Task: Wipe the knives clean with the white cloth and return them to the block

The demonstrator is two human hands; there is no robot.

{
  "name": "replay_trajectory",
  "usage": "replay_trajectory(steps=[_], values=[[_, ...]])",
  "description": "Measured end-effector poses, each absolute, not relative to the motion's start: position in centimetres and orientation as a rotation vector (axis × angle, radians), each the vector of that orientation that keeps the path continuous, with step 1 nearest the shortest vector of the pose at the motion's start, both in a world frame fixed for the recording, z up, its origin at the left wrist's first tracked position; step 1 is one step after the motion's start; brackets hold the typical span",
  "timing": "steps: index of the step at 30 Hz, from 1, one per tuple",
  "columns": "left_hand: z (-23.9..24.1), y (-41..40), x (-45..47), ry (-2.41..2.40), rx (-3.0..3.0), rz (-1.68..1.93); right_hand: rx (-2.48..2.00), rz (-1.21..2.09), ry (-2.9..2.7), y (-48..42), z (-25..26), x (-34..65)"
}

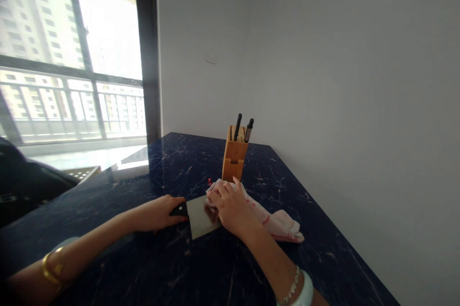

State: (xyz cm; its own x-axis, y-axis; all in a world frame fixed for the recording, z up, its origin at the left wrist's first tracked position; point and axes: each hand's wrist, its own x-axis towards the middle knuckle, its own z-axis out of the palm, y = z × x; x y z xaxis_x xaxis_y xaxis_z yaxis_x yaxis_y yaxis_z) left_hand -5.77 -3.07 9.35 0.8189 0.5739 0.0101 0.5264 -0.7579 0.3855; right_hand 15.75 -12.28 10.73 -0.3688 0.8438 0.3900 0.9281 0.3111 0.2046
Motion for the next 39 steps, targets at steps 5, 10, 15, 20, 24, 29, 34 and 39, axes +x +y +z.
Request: replay_trajectory(steps=[5,10,15,20,24,29,34,39], values=[[9.1,-2.8,-5.7,0.821,2.659,0.198,-1.613,-0.581,-2.376,-12.2,10.6,15.8],[9.2,-2.8,-5.7,0.825,2.647,0.193,-1.620,-0.565,-2.301,-12.0,10.4,16.1],[9.3,-3.1,-5.8,0.843,2.621,0.172,-1.838,-0.615,-2.112,-11.5,10.1,16.7],[9.5,-3.3,-5.7,0.853,2.616,0.151,-1.839,-0.572,-2.152,-11.4,9.9,16.5],[9.7,-3.4,-5.6,0.848,2.660,0.166,-1.686,-0.502,-2.244,-11.9,10.0,15.3],[9.7,-3.4,-5.6,0.841,2.657,0.180,-1.663,-0.496,-2.303,-12.0,10.2,15.0],[9.4,-3.1,-5.7,0.828,2.607,0.131,-1.864,-0.541,-2.164,-11.5,10.0,15.7],[9.3,-3.0,-5.7,0.808,2.637,0.180,-1.681,-0.472,-2.279,-12.0,9.9,14.4]])
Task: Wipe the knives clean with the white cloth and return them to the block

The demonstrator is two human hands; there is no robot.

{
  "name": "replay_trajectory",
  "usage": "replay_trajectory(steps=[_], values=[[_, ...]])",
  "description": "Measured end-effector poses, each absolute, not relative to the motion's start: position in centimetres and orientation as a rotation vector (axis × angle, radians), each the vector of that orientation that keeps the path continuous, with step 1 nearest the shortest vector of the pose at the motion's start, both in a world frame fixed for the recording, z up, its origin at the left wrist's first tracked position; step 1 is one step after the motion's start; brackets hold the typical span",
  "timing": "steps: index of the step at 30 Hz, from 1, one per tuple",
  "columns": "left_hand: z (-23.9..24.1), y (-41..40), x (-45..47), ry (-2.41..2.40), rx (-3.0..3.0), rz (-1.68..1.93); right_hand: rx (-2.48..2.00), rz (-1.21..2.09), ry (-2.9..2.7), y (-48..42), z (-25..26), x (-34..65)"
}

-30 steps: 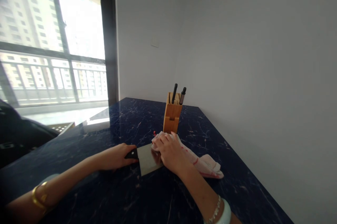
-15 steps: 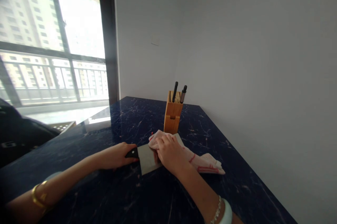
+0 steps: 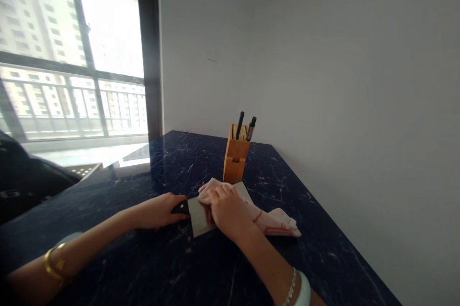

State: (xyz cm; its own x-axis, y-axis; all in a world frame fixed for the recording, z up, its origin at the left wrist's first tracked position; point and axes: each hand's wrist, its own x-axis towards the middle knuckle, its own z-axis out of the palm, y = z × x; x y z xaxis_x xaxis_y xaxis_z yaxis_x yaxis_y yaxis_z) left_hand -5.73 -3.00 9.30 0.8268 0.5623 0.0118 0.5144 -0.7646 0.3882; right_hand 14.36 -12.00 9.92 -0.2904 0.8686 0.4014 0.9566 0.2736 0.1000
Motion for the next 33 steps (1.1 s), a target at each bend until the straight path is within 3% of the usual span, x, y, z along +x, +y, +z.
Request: replay_trajectory(steps=[11,18,25,33], values=[[9.7,-3.3,-5.7,0.835,2.648,0.168,-1.770,-0.511,-2.235,-12.2,10.2,14.3],[9.3,-2.9,-5.7,0.814,2.723,0.203,-1.592,-0.524,-2.375,-12.3,9.6,12.4],[9.2,-2.8,-5.9,0.797,2.635,0.177,-1.853,-0.601,-2.195,-11.6,9.6,14.8],[9.5,-2.8,-5.7,0.824,2.587,0.141,-1.792,-0.575,-2.277,-11.6,9.5,15.5]])
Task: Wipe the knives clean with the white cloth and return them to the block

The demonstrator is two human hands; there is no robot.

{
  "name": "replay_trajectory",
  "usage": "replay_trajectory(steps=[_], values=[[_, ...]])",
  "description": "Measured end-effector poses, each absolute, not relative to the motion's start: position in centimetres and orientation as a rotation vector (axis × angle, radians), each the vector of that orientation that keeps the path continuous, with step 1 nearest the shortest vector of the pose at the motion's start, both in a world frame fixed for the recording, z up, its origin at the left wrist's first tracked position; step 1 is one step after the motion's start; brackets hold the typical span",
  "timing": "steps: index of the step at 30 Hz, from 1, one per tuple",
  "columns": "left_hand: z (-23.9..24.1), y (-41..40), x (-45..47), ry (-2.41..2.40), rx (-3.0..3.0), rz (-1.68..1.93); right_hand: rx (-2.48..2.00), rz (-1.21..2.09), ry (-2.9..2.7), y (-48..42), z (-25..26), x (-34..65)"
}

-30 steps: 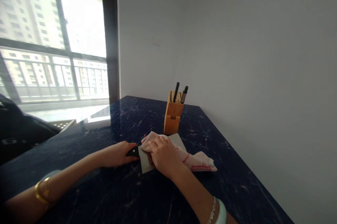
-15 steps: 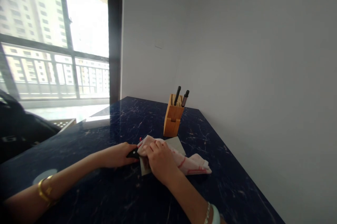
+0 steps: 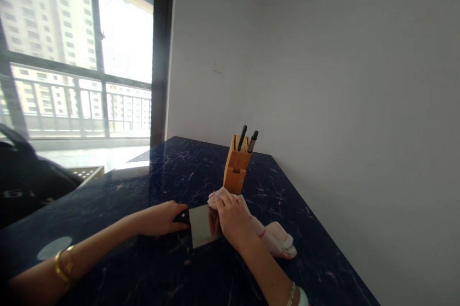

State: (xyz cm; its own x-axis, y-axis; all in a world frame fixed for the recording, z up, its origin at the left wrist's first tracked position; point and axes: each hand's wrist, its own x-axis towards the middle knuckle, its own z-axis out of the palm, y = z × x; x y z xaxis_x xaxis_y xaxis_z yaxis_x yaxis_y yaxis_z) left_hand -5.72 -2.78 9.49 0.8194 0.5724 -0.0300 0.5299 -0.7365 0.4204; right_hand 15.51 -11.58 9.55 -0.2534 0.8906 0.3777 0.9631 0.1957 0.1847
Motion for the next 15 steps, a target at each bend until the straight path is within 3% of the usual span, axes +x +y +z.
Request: replay_trajectory(steps=[15], values=[[8.92,-1.84,-5.36,0.777,2.688,0.142,-1.750,-0.544,-2.377,-10.82,9.41,16.34]])
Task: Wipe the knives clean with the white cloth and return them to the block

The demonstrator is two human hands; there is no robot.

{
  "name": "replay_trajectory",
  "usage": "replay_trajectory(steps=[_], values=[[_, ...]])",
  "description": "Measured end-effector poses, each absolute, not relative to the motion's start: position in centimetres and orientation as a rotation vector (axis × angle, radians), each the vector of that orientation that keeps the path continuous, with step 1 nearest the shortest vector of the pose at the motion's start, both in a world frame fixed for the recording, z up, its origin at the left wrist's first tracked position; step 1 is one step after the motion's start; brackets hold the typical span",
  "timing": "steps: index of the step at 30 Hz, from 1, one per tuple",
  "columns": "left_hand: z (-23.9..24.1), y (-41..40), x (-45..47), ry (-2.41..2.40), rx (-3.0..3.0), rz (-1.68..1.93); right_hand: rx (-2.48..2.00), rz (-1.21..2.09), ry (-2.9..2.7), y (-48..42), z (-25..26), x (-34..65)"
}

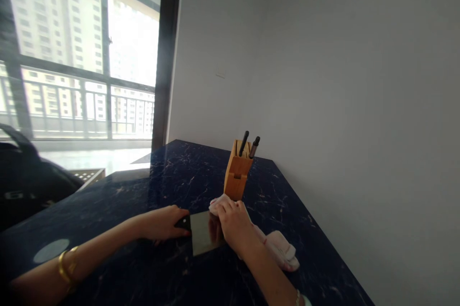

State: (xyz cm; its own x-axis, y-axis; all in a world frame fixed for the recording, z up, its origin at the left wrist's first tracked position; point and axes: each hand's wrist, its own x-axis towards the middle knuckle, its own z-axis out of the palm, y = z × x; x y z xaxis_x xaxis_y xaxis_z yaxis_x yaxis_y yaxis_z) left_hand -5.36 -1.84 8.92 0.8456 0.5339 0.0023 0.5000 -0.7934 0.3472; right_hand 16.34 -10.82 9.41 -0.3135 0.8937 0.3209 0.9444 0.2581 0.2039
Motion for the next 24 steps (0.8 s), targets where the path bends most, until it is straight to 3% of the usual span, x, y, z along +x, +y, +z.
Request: replay_trajectory(steps=[17,24], values=[[9.6,-2.5,-5.3,0.743,2.759,0.168,-1.533,-0.361,-2.384,-12.0,9.9,13.2],[9.4,-2.6,-5.5,0.790,2.613,0.116,-1.965,-0.495,-2.139,-10.6,9.4,16.3]])
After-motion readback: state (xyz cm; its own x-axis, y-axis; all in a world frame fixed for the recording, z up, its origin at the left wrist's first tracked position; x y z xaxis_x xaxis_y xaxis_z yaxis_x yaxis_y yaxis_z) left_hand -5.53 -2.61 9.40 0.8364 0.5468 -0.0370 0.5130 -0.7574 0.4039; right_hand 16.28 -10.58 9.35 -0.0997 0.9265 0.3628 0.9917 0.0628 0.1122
